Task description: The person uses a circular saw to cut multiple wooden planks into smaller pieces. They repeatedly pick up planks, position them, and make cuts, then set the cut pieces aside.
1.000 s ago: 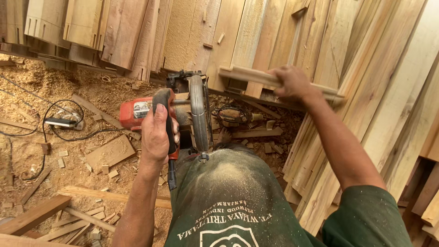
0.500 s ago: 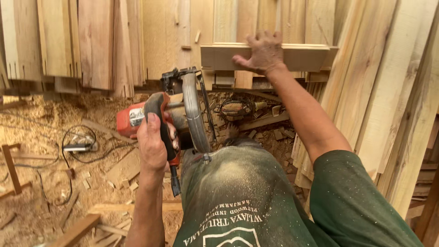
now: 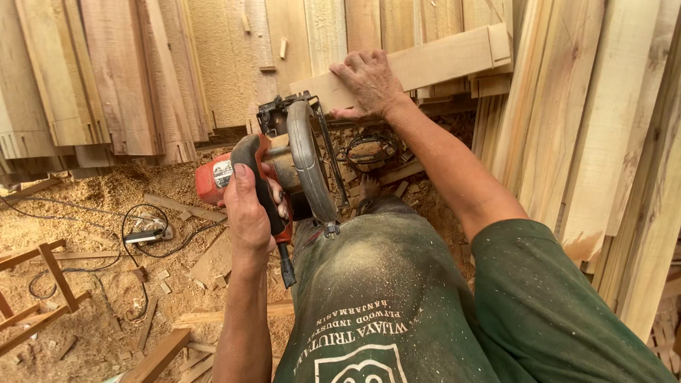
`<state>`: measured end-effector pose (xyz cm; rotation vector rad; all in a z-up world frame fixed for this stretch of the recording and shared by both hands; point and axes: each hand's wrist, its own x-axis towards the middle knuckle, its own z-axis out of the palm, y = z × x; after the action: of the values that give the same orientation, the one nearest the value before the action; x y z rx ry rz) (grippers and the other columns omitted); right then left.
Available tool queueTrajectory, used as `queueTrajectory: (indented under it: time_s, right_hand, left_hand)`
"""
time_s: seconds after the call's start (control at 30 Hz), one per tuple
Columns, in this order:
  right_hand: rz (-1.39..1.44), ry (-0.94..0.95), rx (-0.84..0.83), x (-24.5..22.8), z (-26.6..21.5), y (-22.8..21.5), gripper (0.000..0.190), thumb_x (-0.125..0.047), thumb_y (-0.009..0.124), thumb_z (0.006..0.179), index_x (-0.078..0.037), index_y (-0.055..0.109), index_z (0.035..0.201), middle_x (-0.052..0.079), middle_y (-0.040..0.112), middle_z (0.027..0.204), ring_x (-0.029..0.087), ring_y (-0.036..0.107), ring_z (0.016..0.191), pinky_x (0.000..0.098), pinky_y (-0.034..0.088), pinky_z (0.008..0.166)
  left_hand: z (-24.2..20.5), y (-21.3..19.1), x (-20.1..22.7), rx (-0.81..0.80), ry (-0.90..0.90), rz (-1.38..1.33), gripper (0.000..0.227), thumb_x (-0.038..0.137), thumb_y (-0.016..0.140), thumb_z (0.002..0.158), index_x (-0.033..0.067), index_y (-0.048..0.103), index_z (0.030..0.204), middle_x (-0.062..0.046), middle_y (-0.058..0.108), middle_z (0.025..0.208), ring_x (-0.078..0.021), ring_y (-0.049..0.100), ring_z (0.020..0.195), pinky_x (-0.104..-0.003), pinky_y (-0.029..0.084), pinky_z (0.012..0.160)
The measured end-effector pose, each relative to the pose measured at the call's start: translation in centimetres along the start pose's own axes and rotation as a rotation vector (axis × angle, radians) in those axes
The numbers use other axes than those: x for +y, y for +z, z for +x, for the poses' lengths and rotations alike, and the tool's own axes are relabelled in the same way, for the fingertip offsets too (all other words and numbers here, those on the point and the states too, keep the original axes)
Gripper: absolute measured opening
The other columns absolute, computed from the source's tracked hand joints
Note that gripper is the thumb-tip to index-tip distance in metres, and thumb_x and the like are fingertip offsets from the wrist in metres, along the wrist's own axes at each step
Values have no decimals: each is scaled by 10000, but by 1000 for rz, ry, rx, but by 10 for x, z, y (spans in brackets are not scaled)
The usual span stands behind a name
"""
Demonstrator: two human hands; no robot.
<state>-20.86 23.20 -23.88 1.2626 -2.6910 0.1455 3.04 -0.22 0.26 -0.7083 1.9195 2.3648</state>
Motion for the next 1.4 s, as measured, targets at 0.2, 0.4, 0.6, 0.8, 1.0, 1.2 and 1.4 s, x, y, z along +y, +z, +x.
queueTrajectory:
  time_s: [0.2,0.4,0.6,0.8,1.0,1.2,1.4]
  right_hand:
    - [-16,-6,-11,-7,-2,-8,997,-969,489,860,-148,548,1421,144,556,1120,291,537,1075,518,371,959]
    - [-12,2,-9,-9,-1,-13,946,-927,487,861,-150,551,1397,140,551,1122,285,541,1076,527,372,957]
    - [27,-6,-19,-4,-5,-13,904,-885,504,897,-132,559,1393,145,551,1115,290,539,1066,530,362,956]
    - [47,-23,24,-6,-3,-13,882,-853,538,905,-115,576,1386,148,563,1106,289,538,1068,520,362,958]
    - [55,-21,41,-5,-3,-14,879,-860,543,904,-123,580,1381,134,559,1091,280,534,1059,516,361,969]
    - [63,-17,43,-6,-2,-17,873,-854,557,899,-128,571,1383,132,549,1087,281,527,1045,515,360,950]
    - [45,-28,41,-6,-3,-18,869,-836,569,882,-130,565,1389,130,544,1100,286,523,1069,514,358,977]
  left_hand:
    - [10,14,-5,32,-2,-21,514,561,414,1078,78,582,1124,-9,541,685,-87,511,531,-246,440,439]
    - [22,20,-2,16,14,-23,538,592,420,1070,77,576,1054,0,534,647,-89,507,486,-245,441,417]
    - [29,23,-2,21,-9,-37,527,588,438,1072,78,571,1063,-1,530,654,-92,493,483,-247,431,416]
    - [33,22,-2,35,6,9,511,591,445,1075,92,547,1027,5,515,647,-92,495,490,-246,435,417]
    - [41,18,-4,11,31,-1,504,562,452,1085,71,549,1147,-12,526,759,-101,524,551,-252,457,446]
    - [46,15,-6,26,69,7,579,536,454,1094,38,550,1373,-25,546,985,-89,565,709,-240,483,526]
    - [50,14,-4,20,36,-12,470,522,456,1095,65,560,1128,-21,548,862,-99,557,609,-259,478,449]
